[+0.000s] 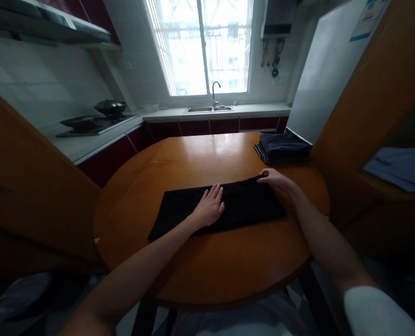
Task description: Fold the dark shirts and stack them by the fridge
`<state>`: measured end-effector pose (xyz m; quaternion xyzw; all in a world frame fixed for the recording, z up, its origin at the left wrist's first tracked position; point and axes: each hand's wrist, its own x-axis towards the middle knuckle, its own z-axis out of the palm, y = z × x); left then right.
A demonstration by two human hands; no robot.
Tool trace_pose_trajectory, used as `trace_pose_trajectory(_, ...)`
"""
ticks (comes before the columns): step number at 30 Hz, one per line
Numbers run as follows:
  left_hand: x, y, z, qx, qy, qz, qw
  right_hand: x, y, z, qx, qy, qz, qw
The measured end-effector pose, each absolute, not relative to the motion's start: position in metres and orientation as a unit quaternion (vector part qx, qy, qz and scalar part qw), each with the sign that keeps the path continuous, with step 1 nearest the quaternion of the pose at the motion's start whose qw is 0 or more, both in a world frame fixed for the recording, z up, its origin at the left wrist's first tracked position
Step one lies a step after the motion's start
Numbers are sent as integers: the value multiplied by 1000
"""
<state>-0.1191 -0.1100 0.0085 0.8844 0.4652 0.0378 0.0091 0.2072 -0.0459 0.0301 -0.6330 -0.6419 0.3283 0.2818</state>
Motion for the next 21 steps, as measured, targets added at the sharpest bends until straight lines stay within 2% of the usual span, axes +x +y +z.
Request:
trace_pose_trajectory(4, -119, -111, 9, 884, 466, 36, 8, 218, -51, 33, -619, -596, 448, 245)
trace_pose_trajectory(8, -119, -110, 8, 884, 465, 40, 3, 225, -53, 37, -595, -606, 484, 209)
trace_pose_trajectory(16, -118, -110, 7, 883, 466, 58, 23, 221, -60, 46, -554, -597, 520, 259)
trace_pose_trajectory(21, -117, -108, 0, 869, 470, 133, 80, 198, -63, 64, -537, -586, 533, 289)
